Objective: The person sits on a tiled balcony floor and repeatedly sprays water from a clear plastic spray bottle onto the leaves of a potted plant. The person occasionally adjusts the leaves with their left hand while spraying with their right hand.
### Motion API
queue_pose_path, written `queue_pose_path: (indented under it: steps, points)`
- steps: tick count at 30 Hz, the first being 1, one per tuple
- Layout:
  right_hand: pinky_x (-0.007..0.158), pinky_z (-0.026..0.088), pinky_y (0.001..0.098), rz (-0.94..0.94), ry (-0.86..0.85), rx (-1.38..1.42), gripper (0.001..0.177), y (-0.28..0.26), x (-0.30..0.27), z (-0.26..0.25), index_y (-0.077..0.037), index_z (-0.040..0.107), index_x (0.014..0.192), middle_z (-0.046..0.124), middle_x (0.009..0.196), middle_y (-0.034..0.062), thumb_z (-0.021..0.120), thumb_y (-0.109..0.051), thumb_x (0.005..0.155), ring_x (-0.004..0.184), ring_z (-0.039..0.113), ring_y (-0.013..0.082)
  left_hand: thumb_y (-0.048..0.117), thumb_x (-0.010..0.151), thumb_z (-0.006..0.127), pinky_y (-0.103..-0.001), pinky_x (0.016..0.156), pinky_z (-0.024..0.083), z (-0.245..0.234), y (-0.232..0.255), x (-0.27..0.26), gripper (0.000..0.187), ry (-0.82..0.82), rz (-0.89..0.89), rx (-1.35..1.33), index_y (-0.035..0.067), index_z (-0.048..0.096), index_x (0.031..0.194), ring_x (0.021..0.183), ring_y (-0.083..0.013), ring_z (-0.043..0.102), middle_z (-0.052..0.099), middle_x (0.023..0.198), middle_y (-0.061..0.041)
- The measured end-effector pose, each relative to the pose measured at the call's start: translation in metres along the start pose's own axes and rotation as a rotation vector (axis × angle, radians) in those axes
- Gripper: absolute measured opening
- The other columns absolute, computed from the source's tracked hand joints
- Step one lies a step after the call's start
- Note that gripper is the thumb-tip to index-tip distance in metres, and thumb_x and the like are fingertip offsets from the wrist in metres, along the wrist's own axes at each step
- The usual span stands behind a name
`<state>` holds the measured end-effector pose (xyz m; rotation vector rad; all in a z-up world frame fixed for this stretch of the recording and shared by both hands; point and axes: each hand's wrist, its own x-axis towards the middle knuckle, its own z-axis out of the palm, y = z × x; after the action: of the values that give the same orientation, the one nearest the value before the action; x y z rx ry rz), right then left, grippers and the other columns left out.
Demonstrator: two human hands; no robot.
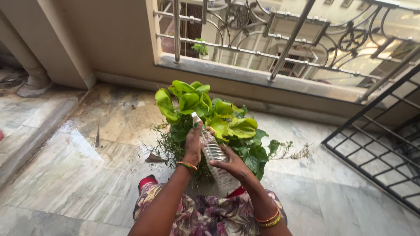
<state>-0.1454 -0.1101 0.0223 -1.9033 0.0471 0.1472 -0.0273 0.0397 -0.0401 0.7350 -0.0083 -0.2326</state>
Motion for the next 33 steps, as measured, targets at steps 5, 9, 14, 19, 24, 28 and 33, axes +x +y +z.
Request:
queue_pose_path:
  steps: [5,9,14,19,24,28,33]
  points:
    - [0.079,0.059,0.0333,0.171,-0.036,0.222,0.07,-0.011,-0.019,0.026,0.002,0.066,0.121,0.077,0.097,0.0082,0.086,-0.043,0.071,0.084,0.073,0.0179,0.051,0.086,0.071,-0.036,0.06,0.06,0.01,0.009,-0.005,0.05,0.04,-0.236,0.085,0.006,0.061,0.104,0.073,-0.0202,0.071,0.072,0.087,-0.011]
    - [0.079,0.058,0.0317,0.103,0.062,0.035,0.068,-0.017,-0.033,0.045,-0.001,0.065,0.121,0.077,0.099,0.0092,0.085,-0.044,0.073,0.087,0.073,0.0161,0.046,0.088,0.079,-0.032,0.061,0.059,0.0,0.013,-0.006,0.046,-0.024,-0.199,0.131,0.006,0.063,0.103,0.074,-0.0159,0.071,0.07,0.088,-0.008]
    - [0.082,0.058,0.0331,0.125,0.096,-0.099,0.07,-0.024,-0.036,0.055,-0.003,0.065,0.119,0.078,0.099,0.0107,0.085,-0.048,0.07,0.088,0.075,0.0178,0.044,0.087,0.081,-0.032,0.055,0.057,-0.004,0.02,-0.013,0.043,0.055,-0.174,0.169,0.005,0.064,0.096,0.066,-0.0174,0.069,0.069,0.081,-0.01]
    - [0.083,0.06,0.0342,0.163,0.046,-0.141,0.081,-0.024,-0.028,0.053,-0.004,0.058,0.129,0.077,0.102,0.0121,0.085,-0.048,0.067,0.088,0.077,0.0207,0.047,0.088,0.077,-0.034,0.055,0.056,0.0,0.037,-0.024,0.045,0.115,-0.134,0.303,0.004,0.066,0.096,0.063,-0.0217,0.067,0.073,0.077,-0.014]
    - [0.086,0.059,0.0339,0.087,0.0,-0.076,0.082,-0.021,-0.022,0.05,-0.002,0.058,0.131,0.077,0.106,0.0139,0.085,-0.048,0.07,0.092,0.077,0.0204,0.044,0.084,0.075,-0.04,0.073,0.062,-0.001,0.04,-0.022,0.037,-0.036,-0.173,0.061,0.011,0.064,0.098,0.086,-0.0208,0.075,0.072,0.084,-0.005]
    - [0.085,0.059,0.0349,0.059,0.002,-0.162,0.082,-0.02,-0.019,0.047,-0.003,0.056,0.134,0.077,0.107,0.0143,0.085,-0.046,0.07,0.092,0.076,0.0208,0.045,0.091,0.078,-0.042,0.076,0.063,-0.005,0.037,-0.02,0.041,-0.048,-0.061,0.071,0.009,0.06,0.096,0.09,-0.0272,0.076,0.065,0.079,-0.009]
    - [0.085,0.059,0.0343,0.079,-0.003,-0.171,0.082,-0.017,-0.017,0.039,-0.004,0.054,0.135,0.076,0.106,0.0132,0.087,-0.041,0.07,0.091,0.076,0.0205,0.045,0.077,0.079,-0.04,0.072,0.06,-0.001,0.04,-0.025,0.039,-0.084,-0.109,0.026,0.014,0.065,0.097,0.089,-0.0215,0.075,0.073,0.086,-0.002]
